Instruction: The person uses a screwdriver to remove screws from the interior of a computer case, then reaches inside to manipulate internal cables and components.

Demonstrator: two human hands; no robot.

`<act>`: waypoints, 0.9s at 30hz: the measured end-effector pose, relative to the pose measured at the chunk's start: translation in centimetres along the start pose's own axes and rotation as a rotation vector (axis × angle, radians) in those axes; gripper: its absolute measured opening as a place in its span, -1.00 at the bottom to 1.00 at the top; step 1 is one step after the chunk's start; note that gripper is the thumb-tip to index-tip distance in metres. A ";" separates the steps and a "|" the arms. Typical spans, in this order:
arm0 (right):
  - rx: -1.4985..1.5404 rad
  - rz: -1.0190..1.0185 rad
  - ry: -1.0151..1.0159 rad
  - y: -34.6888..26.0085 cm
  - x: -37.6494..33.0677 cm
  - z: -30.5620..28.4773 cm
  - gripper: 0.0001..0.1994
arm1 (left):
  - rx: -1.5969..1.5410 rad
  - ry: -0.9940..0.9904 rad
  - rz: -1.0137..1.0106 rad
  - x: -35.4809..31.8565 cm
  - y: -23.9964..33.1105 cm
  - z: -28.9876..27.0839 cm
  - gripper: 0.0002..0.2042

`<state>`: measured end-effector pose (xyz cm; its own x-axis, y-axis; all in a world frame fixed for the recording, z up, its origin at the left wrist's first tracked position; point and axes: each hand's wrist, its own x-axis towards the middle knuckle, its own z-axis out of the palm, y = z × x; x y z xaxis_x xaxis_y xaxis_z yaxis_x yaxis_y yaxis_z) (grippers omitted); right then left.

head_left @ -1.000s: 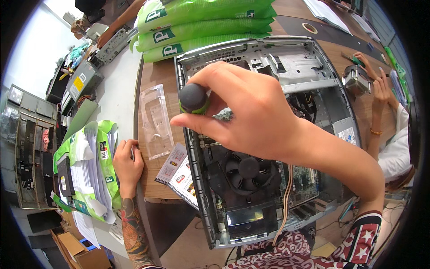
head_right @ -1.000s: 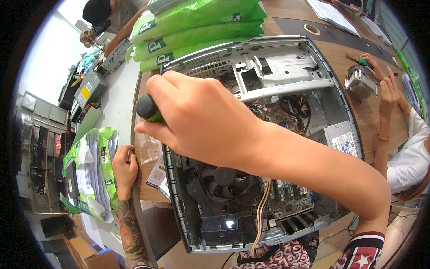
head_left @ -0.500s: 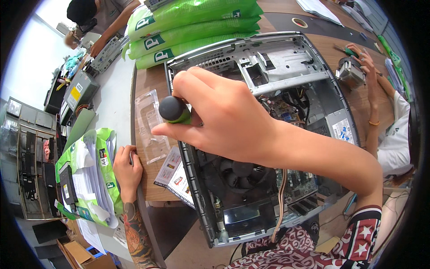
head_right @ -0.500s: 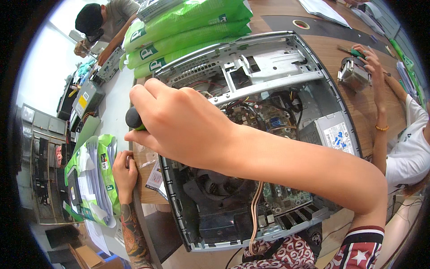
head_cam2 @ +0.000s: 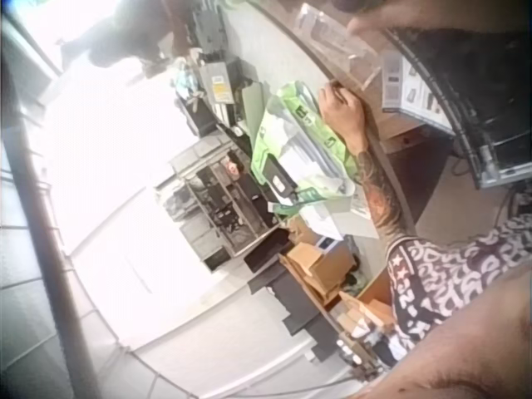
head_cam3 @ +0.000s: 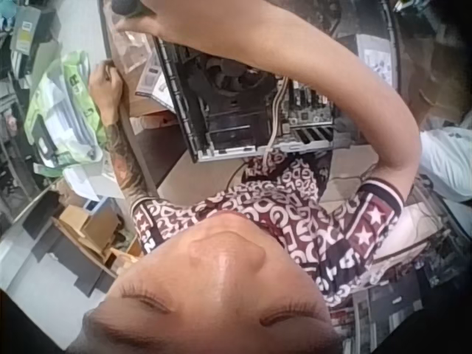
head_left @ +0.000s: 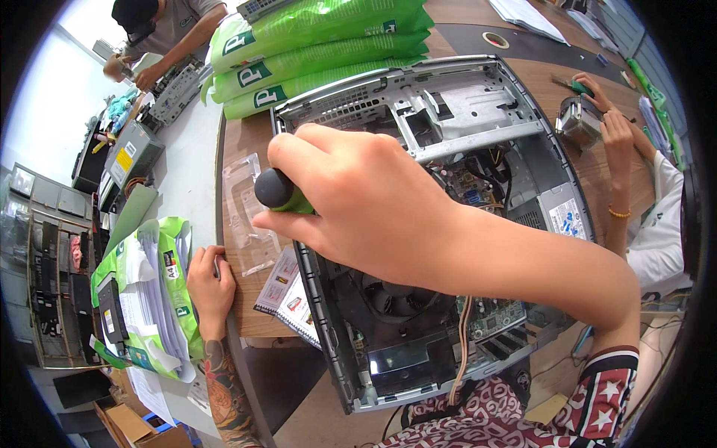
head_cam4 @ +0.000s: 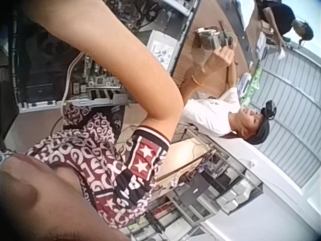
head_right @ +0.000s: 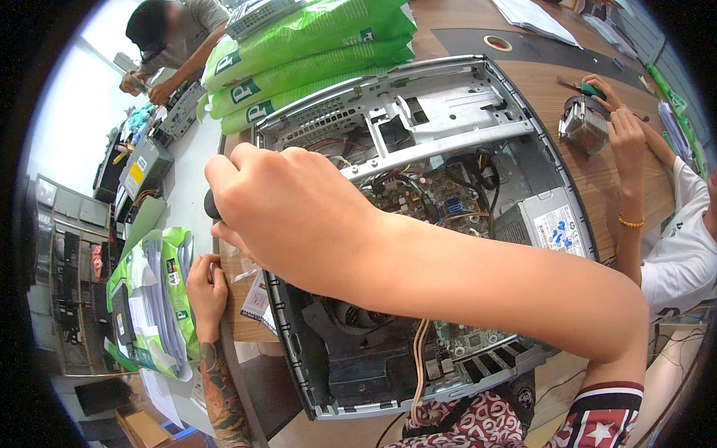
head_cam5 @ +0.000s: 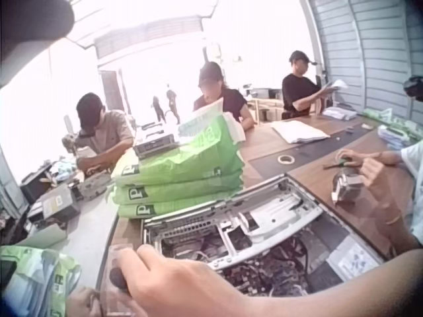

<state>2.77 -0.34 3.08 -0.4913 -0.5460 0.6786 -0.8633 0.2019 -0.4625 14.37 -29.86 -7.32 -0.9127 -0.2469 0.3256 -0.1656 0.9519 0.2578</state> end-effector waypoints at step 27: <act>-0.155 0.055 -0.021 0.3 -0.4 -1.0 -0.69 | -0.010 0.022 0.071 0.0 -0.2 0.1 -0.87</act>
<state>2.59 0.74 3.26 -0.5372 -0.5470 0.6421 -0.8434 0.3545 -0.4037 14.36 -30.01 -7.44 -0.9136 -0.1828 0.3632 -0.0969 0.9654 0.2423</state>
